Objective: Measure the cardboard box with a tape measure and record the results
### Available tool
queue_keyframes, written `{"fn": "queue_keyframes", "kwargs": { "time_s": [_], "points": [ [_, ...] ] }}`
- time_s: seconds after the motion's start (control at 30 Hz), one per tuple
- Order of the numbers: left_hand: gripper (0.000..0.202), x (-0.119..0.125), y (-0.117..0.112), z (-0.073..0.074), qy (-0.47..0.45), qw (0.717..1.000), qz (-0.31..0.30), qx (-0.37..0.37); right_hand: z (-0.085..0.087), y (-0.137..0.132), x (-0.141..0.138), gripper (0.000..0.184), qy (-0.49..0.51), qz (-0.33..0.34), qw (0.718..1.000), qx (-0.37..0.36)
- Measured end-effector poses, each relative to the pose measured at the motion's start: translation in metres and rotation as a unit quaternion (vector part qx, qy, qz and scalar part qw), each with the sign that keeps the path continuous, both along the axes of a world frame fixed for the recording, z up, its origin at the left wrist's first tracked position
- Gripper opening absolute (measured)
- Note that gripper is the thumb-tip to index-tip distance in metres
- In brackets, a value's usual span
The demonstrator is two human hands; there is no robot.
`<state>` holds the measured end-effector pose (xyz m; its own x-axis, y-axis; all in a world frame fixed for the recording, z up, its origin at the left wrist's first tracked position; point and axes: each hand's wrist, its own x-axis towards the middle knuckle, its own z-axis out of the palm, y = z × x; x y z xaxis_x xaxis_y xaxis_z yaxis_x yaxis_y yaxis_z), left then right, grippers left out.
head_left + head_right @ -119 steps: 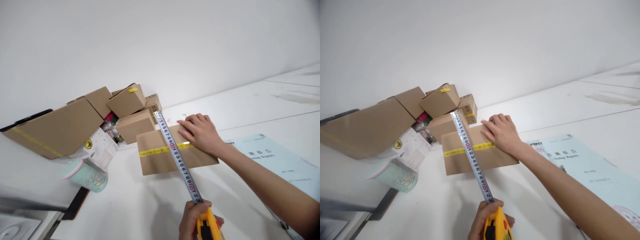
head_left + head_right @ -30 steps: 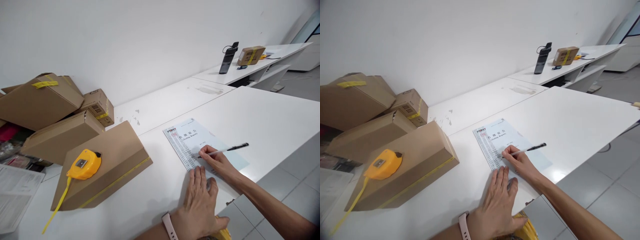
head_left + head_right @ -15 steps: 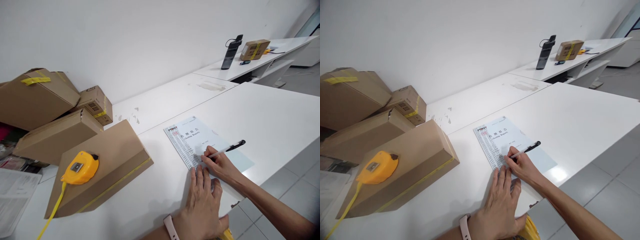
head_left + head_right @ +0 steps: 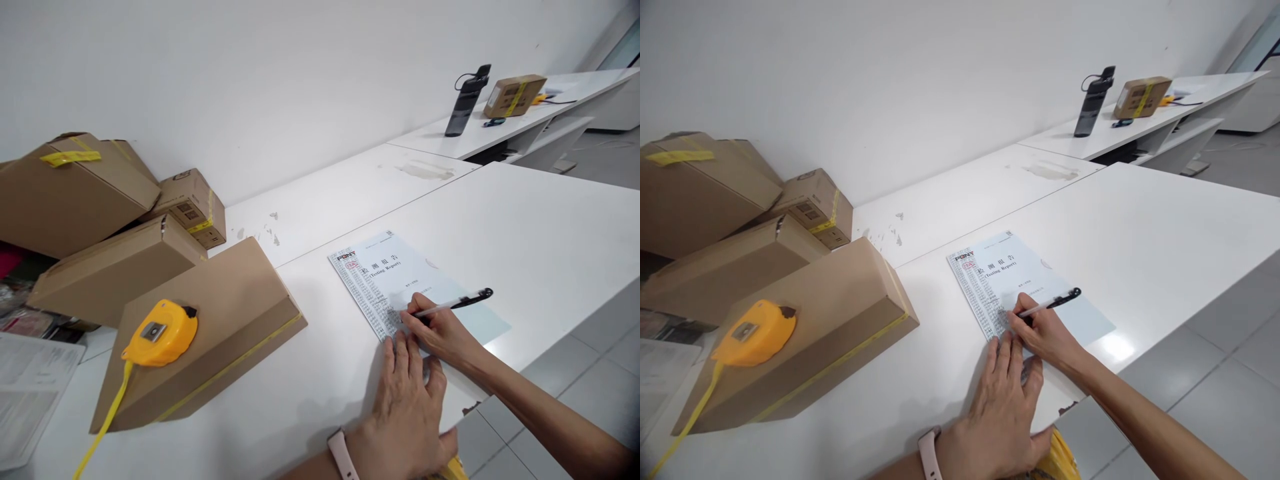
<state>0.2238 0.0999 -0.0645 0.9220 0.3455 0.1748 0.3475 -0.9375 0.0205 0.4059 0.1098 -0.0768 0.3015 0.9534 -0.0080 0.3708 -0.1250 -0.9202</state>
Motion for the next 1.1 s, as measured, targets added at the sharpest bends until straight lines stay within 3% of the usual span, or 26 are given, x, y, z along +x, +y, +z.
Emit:
{"fn": "queue_keyframes", "kwargs": {
  "time_s": [1.1],
  "points": [
    [0.076, -0.0008, 0.0006, 0.0027, -0.004, 1.0, -0.004, 0.027, 0.0043, 0.0019, -0.0012, 0.026, -0.006, -0.003, 1.0, -0.02]
  ]
}}
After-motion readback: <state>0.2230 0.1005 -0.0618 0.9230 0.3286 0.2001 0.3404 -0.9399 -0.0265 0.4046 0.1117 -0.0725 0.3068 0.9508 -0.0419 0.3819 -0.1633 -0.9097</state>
